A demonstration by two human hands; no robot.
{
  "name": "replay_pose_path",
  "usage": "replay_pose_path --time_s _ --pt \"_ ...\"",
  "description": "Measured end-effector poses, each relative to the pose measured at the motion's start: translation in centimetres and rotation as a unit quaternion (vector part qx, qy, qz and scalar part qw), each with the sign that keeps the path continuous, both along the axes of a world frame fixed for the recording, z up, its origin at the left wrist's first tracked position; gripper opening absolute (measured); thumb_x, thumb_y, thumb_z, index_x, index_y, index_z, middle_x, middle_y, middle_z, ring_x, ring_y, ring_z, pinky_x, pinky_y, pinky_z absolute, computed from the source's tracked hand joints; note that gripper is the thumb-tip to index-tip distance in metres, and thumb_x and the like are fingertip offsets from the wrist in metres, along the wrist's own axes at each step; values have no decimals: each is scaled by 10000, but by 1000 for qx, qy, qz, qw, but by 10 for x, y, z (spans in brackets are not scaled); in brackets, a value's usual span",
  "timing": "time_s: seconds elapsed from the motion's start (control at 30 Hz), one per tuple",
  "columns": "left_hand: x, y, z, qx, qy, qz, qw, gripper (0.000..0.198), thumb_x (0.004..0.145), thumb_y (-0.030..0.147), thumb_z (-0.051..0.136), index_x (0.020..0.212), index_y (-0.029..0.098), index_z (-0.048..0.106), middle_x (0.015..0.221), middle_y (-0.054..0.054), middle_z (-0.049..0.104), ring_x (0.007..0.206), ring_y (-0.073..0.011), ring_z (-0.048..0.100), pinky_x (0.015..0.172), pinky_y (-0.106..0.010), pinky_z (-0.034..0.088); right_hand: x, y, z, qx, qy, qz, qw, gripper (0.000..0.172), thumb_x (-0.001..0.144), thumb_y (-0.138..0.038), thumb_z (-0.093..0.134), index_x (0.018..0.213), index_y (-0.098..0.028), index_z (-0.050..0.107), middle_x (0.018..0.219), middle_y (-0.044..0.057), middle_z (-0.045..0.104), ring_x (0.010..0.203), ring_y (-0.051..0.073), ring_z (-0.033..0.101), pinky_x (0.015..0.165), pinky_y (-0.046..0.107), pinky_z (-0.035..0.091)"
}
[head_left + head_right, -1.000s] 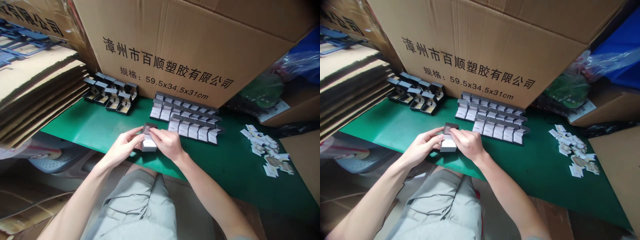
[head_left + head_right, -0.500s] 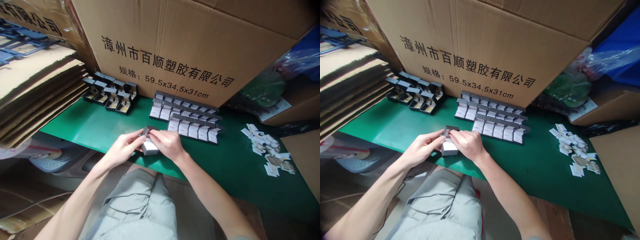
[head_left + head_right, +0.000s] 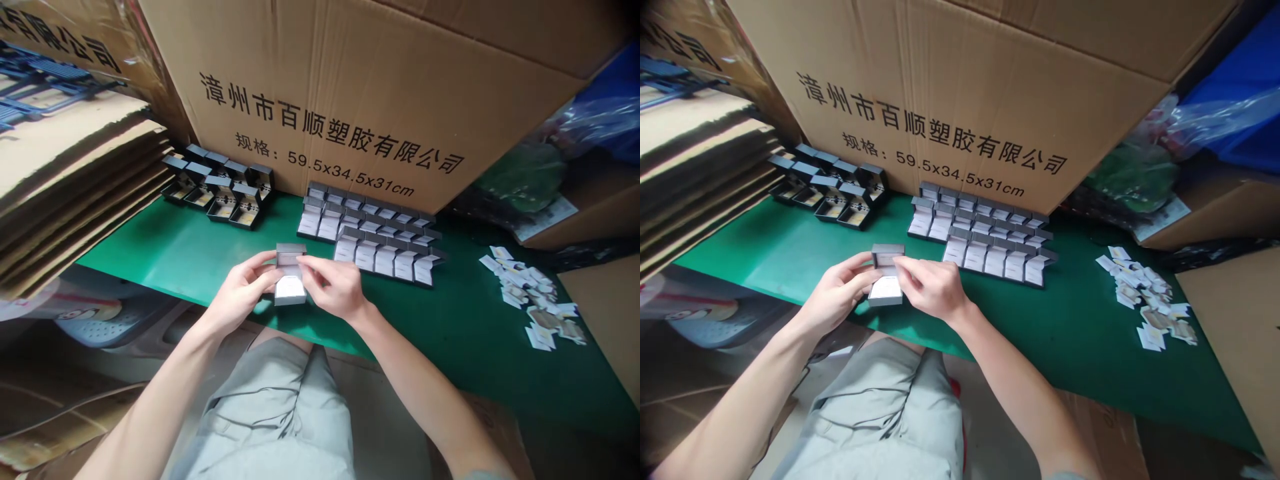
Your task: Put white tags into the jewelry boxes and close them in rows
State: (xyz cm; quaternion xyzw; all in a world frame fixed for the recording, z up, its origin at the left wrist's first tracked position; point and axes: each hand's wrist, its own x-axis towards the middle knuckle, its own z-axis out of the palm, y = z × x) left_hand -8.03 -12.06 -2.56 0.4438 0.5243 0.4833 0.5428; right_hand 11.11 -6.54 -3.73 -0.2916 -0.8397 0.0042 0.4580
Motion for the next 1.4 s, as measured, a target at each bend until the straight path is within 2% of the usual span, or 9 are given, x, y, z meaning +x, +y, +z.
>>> replay_pose_path --time_s 0.27,0.53,0.7,0.83,1.0,1.1,1.17,1.27,1.4 --pt "0 0 -5 13 -32 32 999 437 858 354 728 1261 199 664 1013 -56 763 803 -158 684 668 -216 540 -1 -2 4 -72 79 -14 994 182 968 -287 547 891 -215 696 514 -53 589 415 90 509 489 221 461" --pt "2 0 -2 36 -43 55 997 375 805 376 801 1091 193 641 978 -51 750 864 -187 709 742 -250 570 -6 -3 3 -100 73 -4 992 218 955 -306 560 761 -214 600 481 -75 523 395 68 465 445 206 385" --pt "0 -1 -4 39 -42 35 998 418 744 352 854 1088 172 699 912 -50 759 813 -197 709 750 -289 588 -5 -3 5 -109 79 17 991 189 953 -289 566 803 -201 639 520 -61 560 424 71 488 446 211 386" --pt "-2 -3 -5 36 -16 18 999 446 765 394 843 1123 150 740 863 -59 763 742 -187 686 663 -257 562 -4 -5 11 -157 93 30 983 194 958 -327 550 981 -189 686 712 -3 674 527 97 553 503 224 476" --pt "-1 -4 1 15 39 -40 998 592 869 469 741 1374 175 650 1034 -81 775 898 -224 703 760 -279 577 -4 -5 14 -203 77 75 973 273 1004 -345 553 1191 -199 689 1053 60 754 658 106 634 609 231 568" --pt "-3 -3 1 20 55 -49 997 759 857 509 737 1515 206 510 1274 -117 718 1043 -267 700 847 -329 596 -3 -2 10 -206 90 24 974 256 1009 -349 571 1173 -212 711 1035 48 775 662 114 659 611 231 579" --pt "-4 -2 -2 42 72 -50 995 817 830 516 759 1539 225 477 1459 -140 605 1168 -302 663 894 -346 597 0 2 9 -194 99 -19 976 256 1004 -365 583 1162 -216 718 1012 51 779 651 124 665 602 243 579" --pt "-4 -2 -4 62 100 -46 992 763 841 509 751 1510 236 509 1554 -141 511 1207 -304 645 891 -340 604 8 11 10 -152 98 -61 982 275 1018 -366 561 1187 -206 707 997 69 767 697 148 680 629 265 584" --pt "4 -3 0 84 162 -42 982 559 918 481 669 1405 216 599 1423 -116 624 1121 -250 677 880 -319 599 18 24 11 -78 60 -82 992 265 1036 -303 530 1228 -197 679 1123 104 752 991 215 700 861 347 595"
